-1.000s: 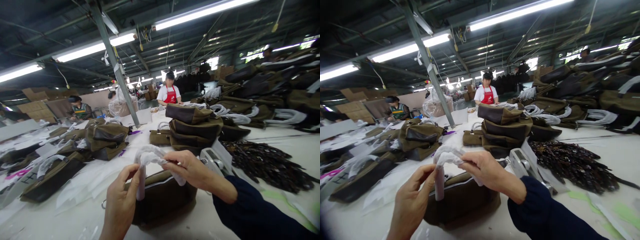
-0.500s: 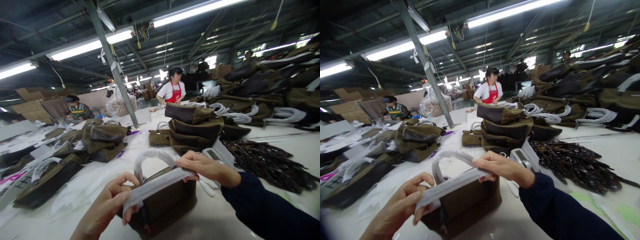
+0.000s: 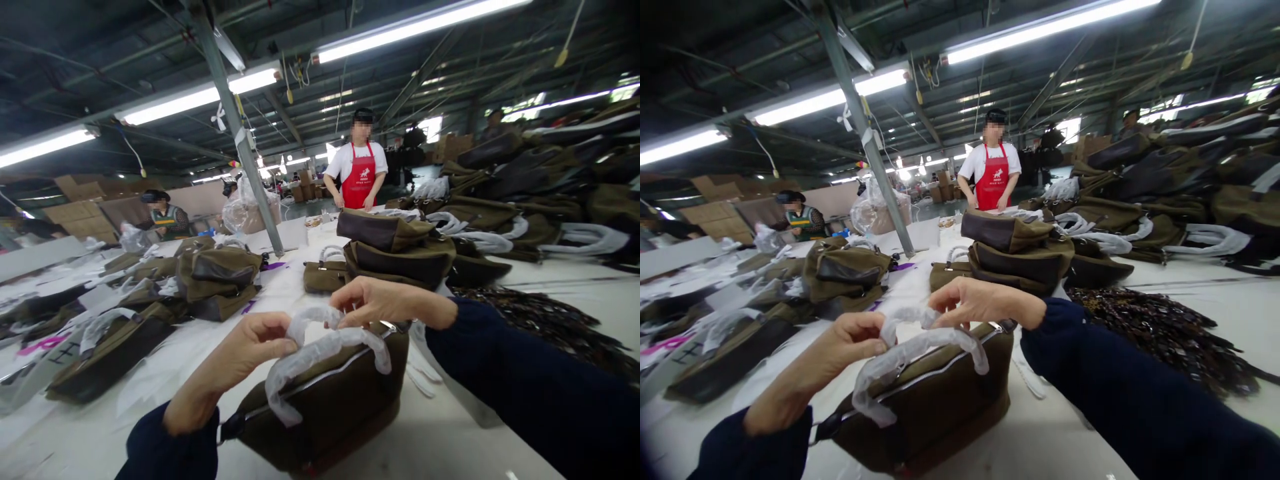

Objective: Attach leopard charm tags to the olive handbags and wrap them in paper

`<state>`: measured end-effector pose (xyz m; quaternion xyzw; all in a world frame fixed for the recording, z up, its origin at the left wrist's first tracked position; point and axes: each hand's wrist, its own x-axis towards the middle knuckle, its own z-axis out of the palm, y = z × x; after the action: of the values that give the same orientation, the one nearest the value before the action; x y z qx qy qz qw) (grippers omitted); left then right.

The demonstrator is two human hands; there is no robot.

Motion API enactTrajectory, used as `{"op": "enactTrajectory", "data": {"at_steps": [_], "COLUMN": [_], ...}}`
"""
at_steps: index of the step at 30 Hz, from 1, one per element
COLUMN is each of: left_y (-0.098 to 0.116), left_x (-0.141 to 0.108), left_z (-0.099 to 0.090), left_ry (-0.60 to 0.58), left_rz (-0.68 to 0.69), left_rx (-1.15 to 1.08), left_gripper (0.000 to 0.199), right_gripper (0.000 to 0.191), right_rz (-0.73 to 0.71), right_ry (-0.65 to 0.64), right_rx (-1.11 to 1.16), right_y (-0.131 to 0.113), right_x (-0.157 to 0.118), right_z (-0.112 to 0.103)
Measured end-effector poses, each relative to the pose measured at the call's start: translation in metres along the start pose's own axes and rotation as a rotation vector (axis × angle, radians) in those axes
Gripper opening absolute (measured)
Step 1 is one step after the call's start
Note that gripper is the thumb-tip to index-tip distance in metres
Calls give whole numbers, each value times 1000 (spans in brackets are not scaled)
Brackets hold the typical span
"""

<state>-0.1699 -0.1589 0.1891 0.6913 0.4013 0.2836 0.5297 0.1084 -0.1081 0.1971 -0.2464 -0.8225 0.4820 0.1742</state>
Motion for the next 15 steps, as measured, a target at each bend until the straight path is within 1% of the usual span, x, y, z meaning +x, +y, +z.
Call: {"op": "enactTrajectory", "data": {"at_steps": [1, 3, 4, 5, 8, 9, 10, 11, 12, 13, 15], "left_y": [2, 3, 3, 2, -4, -6, -7, -8, -7, -5, 1], "left_x": [1, 1, 0, -1, -4, -4, -4, -5, -4, -4, -1], "left_z": [2, 6, 9, 12, 18, 20, 21, 22, 22, 22, 21], "left_ry": [13, 81, 148, 241, 555, 619, 651, 657, 647, 626, 561], "left_rz": [9, 33, 53, 81, 160, 164, 155, 140, 126, 118, 119], "left_rx": [12, 125, 231, 364, 764, 832, 854, 833, 776, 700, 560], "left_gripper": [18, 19, 20, 20, 19, 16, 12, 9, 8, 9, 11], "right_gripper": [25, 22, 20, 20, 15, 10, 5, 6, 12, 18, 29], "right_rz": [-18, -67, -90, -106, -86, -55, -22, 4, 12, -3, -90], "right_ry": [-7, 77, 147, 224, 482, 557, 612, 636, 627, 585, 451], "right_rx": [-23, -145, -252, -388, -807, -889, -920, -890, -804, -675, -372], "right_y": [-1, 0, 2, 4, 13, 15, 18, 19, 18, 16, 7], "right_x": [1, 2, 2, 2, 1, 0, 0, -1, -2, -4, -7], "right_z": [0, 2, 4, 7, 16, 18, 19, 18, 16, 13, 6]}}
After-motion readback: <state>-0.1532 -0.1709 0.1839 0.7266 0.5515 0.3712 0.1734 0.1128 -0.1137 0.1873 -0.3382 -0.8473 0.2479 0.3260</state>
